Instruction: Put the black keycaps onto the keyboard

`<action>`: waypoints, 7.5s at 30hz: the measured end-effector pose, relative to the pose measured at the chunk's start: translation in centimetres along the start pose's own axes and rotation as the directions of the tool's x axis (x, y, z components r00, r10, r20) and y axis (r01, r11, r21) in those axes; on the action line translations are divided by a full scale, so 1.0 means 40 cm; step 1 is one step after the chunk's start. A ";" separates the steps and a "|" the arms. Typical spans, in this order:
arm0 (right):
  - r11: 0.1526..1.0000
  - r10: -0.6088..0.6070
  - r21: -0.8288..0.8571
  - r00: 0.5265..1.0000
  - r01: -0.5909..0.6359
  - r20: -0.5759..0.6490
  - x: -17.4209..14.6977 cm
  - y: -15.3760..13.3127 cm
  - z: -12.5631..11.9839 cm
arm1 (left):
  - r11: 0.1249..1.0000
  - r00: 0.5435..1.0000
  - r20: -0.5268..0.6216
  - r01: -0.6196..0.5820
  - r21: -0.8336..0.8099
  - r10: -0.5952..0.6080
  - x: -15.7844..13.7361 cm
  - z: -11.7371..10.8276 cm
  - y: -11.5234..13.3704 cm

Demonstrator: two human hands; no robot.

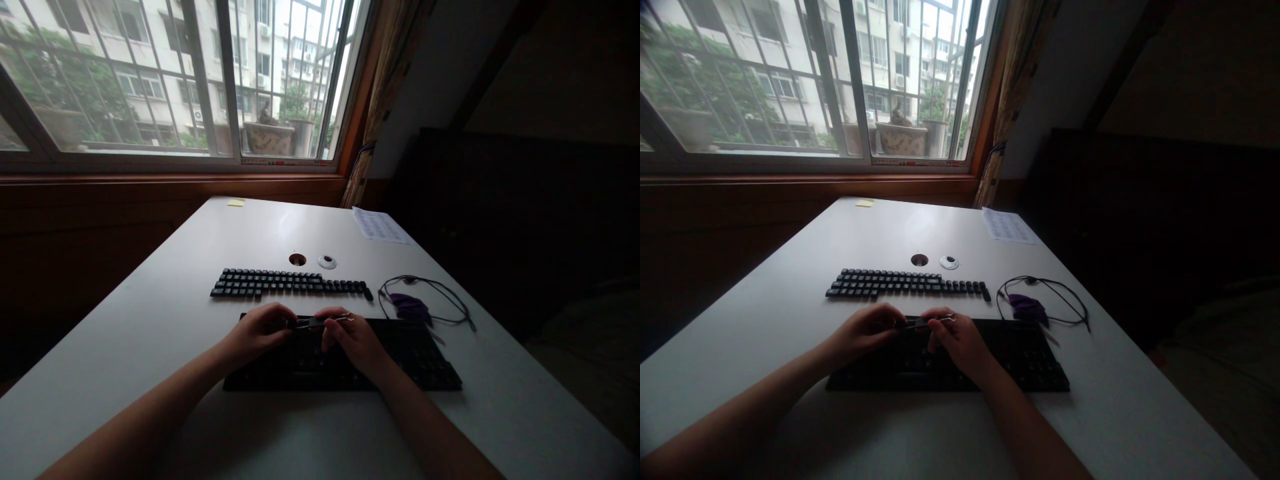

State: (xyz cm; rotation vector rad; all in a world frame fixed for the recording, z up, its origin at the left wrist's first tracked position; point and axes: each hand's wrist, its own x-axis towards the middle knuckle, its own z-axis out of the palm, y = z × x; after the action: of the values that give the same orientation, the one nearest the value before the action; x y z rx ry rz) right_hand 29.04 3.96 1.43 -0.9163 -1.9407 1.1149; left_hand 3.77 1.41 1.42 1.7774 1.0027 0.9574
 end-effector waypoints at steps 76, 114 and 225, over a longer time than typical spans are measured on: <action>0.908 -0.205 -0.402 0.963 0.120 -0.176 0.005 -0.020 0.014 | 0.783 0.944 -0.049 -0.240 0.574 0.325 -0.007 0.014 -0.010; 0.896 -0.196 -0.417 0.978 0.150 -0.068 0.003 -0.025 0.014 | 0.795 0.945 -0.325 0.219 0.565 -0.030 0.030 -0.066 -0.047; 0.907 -0.185 -0.393 0.982 0.152 -0.047 0.000 -0.022 0.010 | 0.335 0.970 -0.229 0.241 0.911 -0.076 -0.008 -0.086 -0.013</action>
State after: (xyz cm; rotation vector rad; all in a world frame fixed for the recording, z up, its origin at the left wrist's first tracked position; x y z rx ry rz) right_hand 28.50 3.47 2.07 -0.9585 -2.1654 0.5904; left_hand 0.47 2.32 2.02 2.4507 2.0916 0.3039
